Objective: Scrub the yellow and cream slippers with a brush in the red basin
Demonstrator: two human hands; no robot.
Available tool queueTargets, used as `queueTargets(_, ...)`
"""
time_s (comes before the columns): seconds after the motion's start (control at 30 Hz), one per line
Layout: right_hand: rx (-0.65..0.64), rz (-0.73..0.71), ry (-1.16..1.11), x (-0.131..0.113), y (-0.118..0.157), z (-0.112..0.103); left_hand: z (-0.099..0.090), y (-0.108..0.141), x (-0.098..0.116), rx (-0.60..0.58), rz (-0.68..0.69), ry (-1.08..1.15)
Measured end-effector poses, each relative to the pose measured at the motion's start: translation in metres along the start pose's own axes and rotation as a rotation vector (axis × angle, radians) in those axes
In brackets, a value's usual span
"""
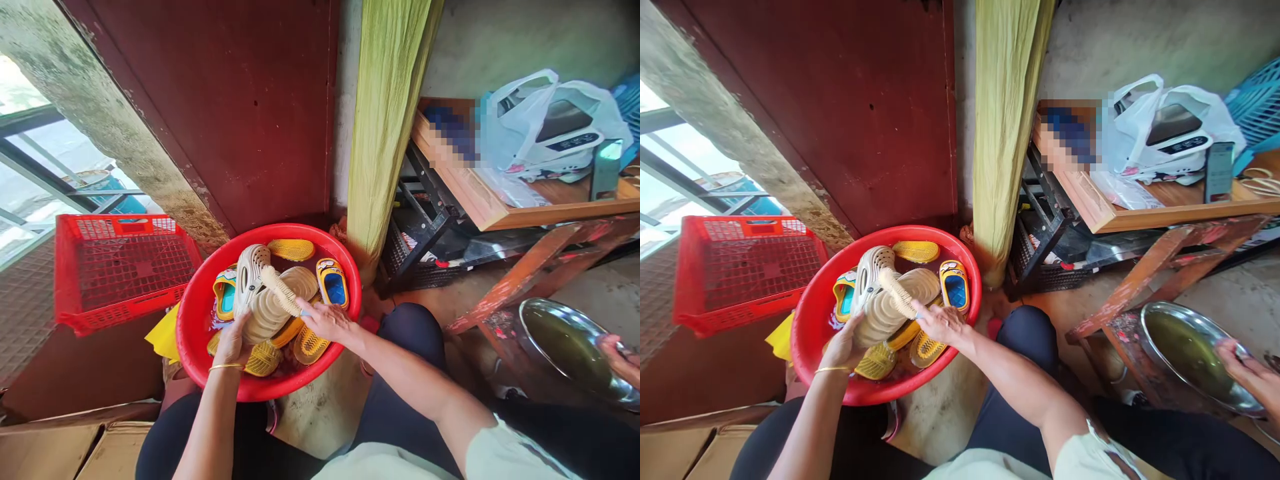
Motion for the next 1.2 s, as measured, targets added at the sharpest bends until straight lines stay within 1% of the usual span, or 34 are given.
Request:
queueTargets(0.07, -0.007, 0.084, 0.005, 0.016, -0.005, -0.002, 0.007, 0.005, -0.001, -0.065, 0.021, -0.014)
queueTargets(0.17, 0.008, 0.207, 0.002, 0.045, -0.014, -0.012, 0.014, 0.015, 0.001, -0.151, 0.071, -0.061)
queueTargets(0.23, 0.032, 0.240, -0.003, 0.055, -0.015, -0.019, 0.017, 0.022, 0.005, -0.201, 0.118, -0.135)
queueTargets(0.27, 0.049, 0.231, -0.009, 0.054, -0.013, -0.022, 0.018, 0.025, 0.007, -0.227, 0.144, -0.185)
queueTargets(0.3, 0.060, 0.195, -0.021, 0.048, -0.010, -0.023, 0.018, 0.028, 0.008, -0.254, 0.169, -0.238)
queueTargets(0.43, 0.046, -0.059, -0.060, 0.003, 0.009, -0.011, 0.016, 0.028, 0.003, -0.363, 0.252, -0.473)
queueTargets(0.47, 0.039, -0.091, -0.058, -0.003, 0.012, -0.008, 0.014, 0.026, 0.002, -0.372, 0.295, -0.550)
queueTargets(0.5, 0.036, -0.087, -0.048, -0.003, 0.014, -0.007, 0.011, 0.023, 0.003, -0.370, 0.350, -0.635)
queueTargets(0.53, 0.033, -0.051, -0.034, 0.004, 0.013, -0.006, 0.008, 0.021, 0.004, -0.358, 0.410, -0.717)
queueTargets(0.6, 0.028, 0.083, 0.007, 0.030, 0.006, -0.010, 0.006, 0.017, 0.007, -0.337, 0.520, -0.855)
queueTargets(0.67, 0.023, 0.220, 0.042, 0.060, -0.002, -0.017, 0.011, 0.020, 0.008, -0.355, 0.619, -0.967)
queueTargets(0.73, 0.014, 0.293, 0.058, 0.078, -0.008, -0.021, 0.021, 0.032, 0.007, -0.379, 0.756, -1.077)
queueTargets(0.8, -0.003, 0.301, 0.052, 0.081, -0.010, -0.021, 0.034, 0.051, 0.003, -0.390, 0.938, -1.191)
queueTargets(0.87, -0.020, 0.241, 0.023, 0.072, -0.009, -0.018, 0.048, 0.073, -0.007, -0.390, 1.104, -1.322)
queueTargets(0.93, -0.036, 0.157, -0.009, 0.059, -0.006, -0.016, 0.057, 0.088, -0.020, -0.373, 1.203, -1.463)
queueTargets(1.0, -0.048, 0.125, -0.011, 0.055, -0.004, -0.016, 0.063, 0.094, -0.029, -0.364, 1.236, -1.550)
queueTargets(1.07, -0.059, 0.158, 0.025, 0.060, -0.004, -0.017, 0.065, 0.092, -0.032, -0.376, 1.238, -1.587)
queueTargets(1.13, -0.060, 0.220, 0.068, 0.067, -0.005, -0.019, 0.065, 0.083, -0.031, -0.373, 1.224, -1.610)
queueTargets(1.2, -0.049, 0.239, 0.072, 0.067, -0.006, -0.022, 0.064, 0.071, -0.028, -0.343, 1.185, -1.634)
Point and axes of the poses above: each hand's wrist, its own y-axis away from the middle knuckle, its own z-axis out of the palm, x = y × z, the point moved 10 cm from there along -y, towards the middle knuckle, and after that the axes turned 7 degrees about x, right-handed, at the moved point
